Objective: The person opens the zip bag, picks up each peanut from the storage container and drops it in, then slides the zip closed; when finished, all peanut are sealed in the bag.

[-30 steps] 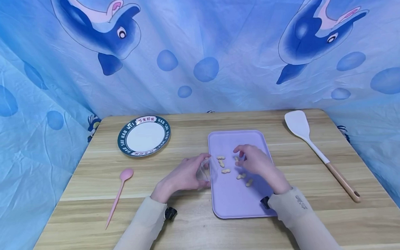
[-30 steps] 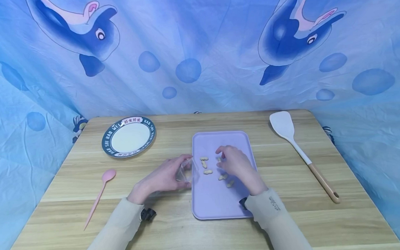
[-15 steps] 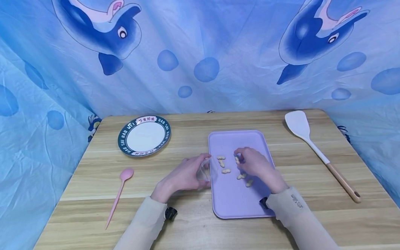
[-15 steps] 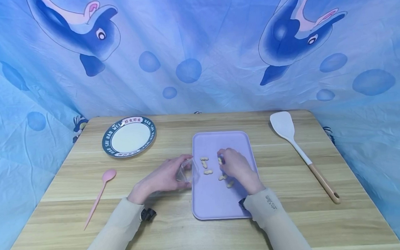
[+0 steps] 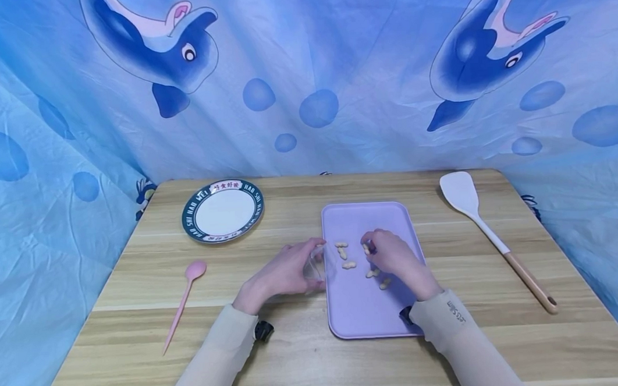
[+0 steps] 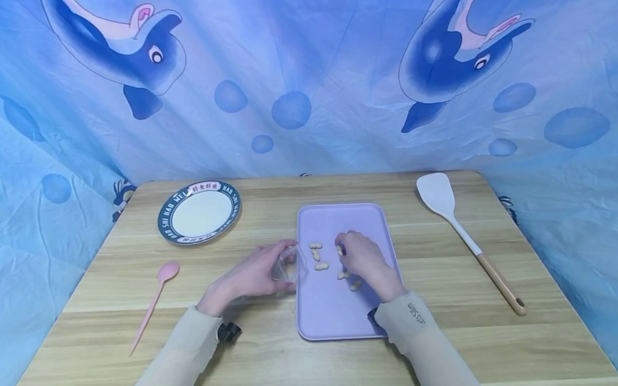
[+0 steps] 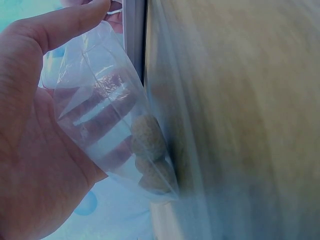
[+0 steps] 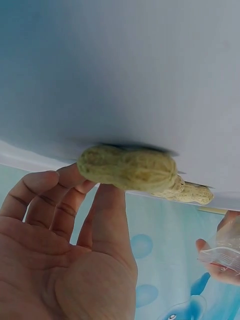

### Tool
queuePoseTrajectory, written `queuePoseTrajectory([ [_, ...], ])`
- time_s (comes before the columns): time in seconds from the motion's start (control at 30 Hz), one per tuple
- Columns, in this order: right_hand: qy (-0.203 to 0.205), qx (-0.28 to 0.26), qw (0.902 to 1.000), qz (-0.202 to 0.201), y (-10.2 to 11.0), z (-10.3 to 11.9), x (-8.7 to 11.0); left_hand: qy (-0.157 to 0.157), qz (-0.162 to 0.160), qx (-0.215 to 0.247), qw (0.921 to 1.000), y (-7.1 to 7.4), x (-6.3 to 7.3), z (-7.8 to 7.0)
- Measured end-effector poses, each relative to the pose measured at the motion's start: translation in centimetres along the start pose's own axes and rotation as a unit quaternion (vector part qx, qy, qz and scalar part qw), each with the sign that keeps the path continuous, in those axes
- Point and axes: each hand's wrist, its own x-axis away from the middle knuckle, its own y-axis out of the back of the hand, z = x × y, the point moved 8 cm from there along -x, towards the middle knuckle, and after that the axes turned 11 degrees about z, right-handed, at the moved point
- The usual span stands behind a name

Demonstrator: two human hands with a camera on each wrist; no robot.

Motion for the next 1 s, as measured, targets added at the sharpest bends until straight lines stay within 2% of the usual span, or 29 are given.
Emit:
queuePoseTrajectory([
  [0.57,0.001,-0.011,0.9999,-0.007,0.5,-0.2,0.0,-0.003,-0.006,-0.003,1.0,0.1,0.1,-0.1],
  [0.8,0.056,-0.035,0.9962,-0.056,1.7,1.4,0.7,-0.003,-0.006,0.003,1.0,0.2,0.1,-0.1],
  [1.0,0.098,-0.052,0.9911,-0.074,2.4,3.3,1.7,-0.002,-0.005,0.0,1.0,0.2,0.2,-0.1],
])
